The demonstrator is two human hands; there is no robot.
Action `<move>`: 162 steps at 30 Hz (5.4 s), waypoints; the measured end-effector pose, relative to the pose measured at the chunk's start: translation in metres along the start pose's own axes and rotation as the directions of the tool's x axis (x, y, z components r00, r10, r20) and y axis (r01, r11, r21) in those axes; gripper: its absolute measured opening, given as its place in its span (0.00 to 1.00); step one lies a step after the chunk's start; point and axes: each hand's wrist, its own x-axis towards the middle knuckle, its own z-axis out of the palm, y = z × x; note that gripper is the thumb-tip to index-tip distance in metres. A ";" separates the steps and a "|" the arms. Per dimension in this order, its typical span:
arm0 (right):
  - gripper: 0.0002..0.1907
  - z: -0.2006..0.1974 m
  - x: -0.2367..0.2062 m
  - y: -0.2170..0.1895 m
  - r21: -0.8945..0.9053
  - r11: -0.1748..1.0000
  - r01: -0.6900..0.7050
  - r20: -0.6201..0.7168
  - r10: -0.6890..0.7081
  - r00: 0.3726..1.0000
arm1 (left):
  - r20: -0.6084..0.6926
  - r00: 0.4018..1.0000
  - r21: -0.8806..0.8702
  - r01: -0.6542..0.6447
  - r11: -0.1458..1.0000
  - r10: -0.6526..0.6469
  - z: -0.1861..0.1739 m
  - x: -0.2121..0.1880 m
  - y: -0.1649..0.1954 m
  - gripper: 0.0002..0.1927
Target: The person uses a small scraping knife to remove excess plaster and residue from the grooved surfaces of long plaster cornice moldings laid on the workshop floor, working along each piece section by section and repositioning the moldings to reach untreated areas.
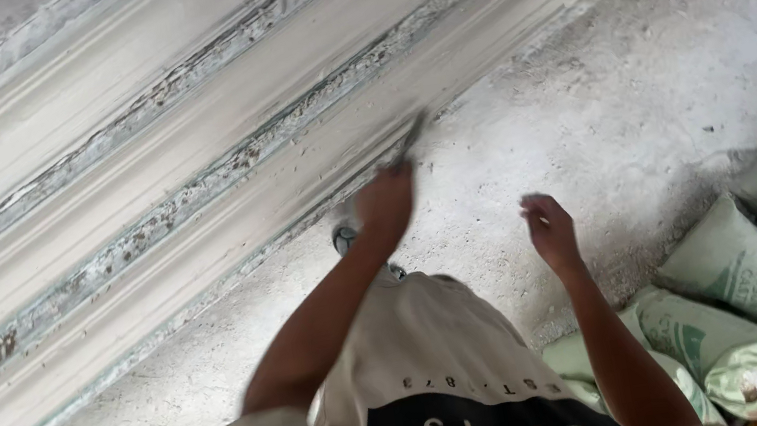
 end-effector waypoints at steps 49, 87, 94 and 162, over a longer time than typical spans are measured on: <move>0.11 -0.289 0.290 0.133 -0.021 0.997 -0.071 0.128 0.073 0.989 | -0.087 0.996 0.076 -0.008 0.997 0.015 0.049 0.221 0.214 0.17; 0.33 -0.361 0.557 0.129 -0.517 0.616 0.594 0.378 -0.459 0.804 | -0.178 0.948 0.022 0.271 0.962 -0.263 0.047 0.245 0.257 0.14; 0.34 -0.362 0.562 0.119 -0.568 0.642 0.516 0.416 -0.317 0.852 | -0.128 0.959 -0.021 0.251 0.968 -0.252 0.055 0.255 0.260 0.15; 0.26 -0.455 0.616 0.160 -0.314 0.784 0.536 0.378 -0.415 0.828 | -0.055 0.997 0.024 0.061 0.998 -0.060 0.059 0.457 0.412 0.19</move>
